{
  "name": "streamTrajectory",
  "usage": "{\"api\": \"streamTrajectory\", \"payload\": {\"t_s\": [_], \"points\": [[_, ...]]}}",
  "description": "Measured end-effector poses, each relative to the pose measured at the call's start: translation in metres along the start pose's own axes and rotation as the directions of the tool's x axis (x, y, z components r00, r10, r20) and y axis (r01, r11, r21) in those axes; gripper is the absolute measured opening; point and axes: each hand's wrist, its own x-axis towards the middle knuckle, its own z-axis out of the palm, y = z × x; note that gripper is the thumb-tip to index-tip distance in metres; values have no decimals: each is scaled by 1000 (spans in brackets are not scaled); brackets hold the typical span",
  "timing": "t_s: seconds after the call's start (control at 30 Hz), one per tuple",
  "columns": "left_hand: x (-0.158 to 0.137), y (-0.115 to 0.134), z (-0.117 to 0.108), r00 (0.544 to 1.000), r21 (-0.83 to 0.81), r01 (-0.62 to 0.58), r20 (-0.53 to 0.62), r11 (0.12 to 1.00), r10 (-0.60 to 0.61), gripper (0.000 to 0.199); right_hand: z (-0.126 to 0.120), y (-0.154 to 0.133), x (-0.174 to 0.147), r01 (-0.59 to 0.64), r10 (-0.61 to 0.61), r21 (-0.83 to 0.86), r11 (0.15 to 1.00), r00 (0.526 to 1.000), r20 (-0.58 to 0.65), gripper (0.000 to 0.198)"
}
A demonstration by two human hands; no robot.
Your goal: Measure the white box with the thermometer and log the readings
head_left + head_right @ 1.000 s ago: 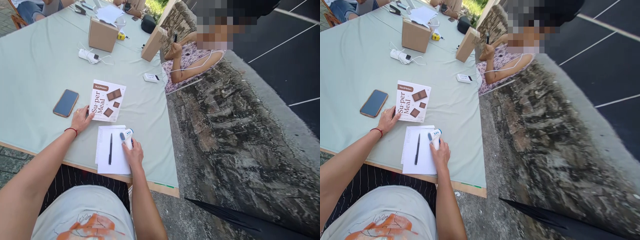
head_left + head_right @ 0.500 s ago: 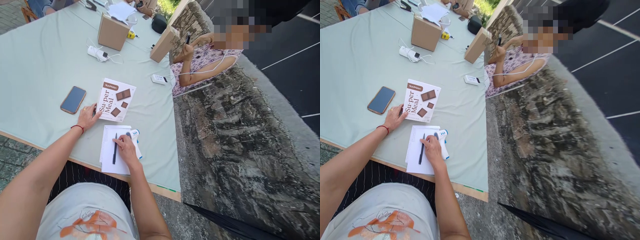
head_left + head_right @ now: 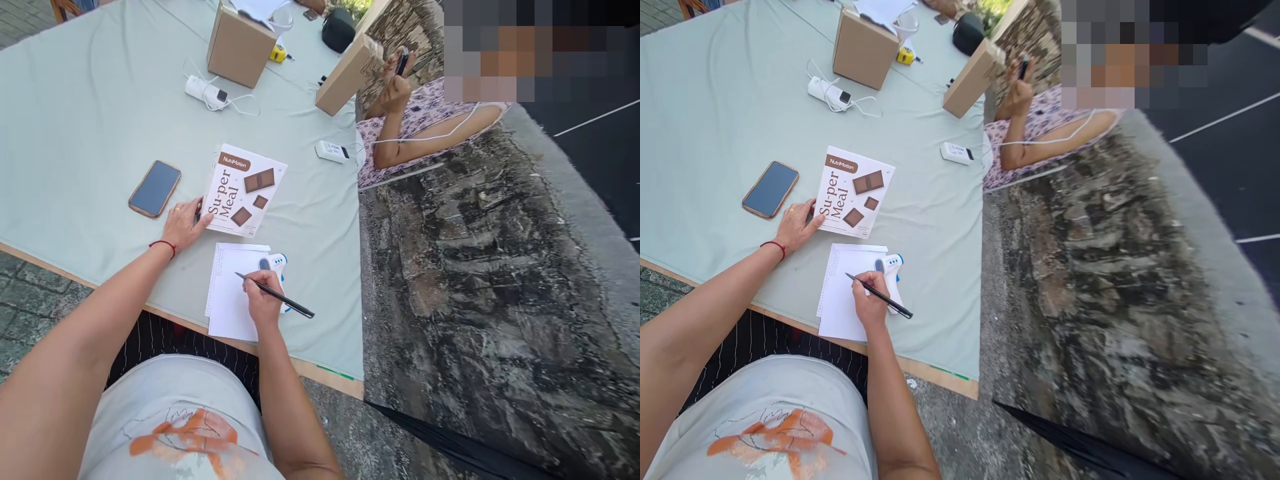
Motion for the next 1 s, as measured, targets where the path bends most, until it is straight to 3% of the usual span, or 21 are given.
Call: {"api": "streamTrajectory", "payload": {"t_s": [0.1, 0.2, 0.33, 1.0], "points": [[0, 1, -1, 1000, 2, 2, 3, 1000, -2, 58, 22, -3, -5, -166, 165, 78, 983, 986, 12, 11], [0, 1, -2, 1000, 4, -4, 4, 1000, 4, 58, 36, -6, -9, -225, 225, 29, 974, 974, -28, 12], [0, 0, 0, 1000, 9, -19, -10, 1000, 19, 59, 40, -6, -12, -242, 241, -4, 970, 968, -64, 13], [-1, 0, 1, 1000, -11, -15, -15, 1000, 15, 58, 39, -8, -12, -235, 237, -70, 969, 971, 22, 14]]}}
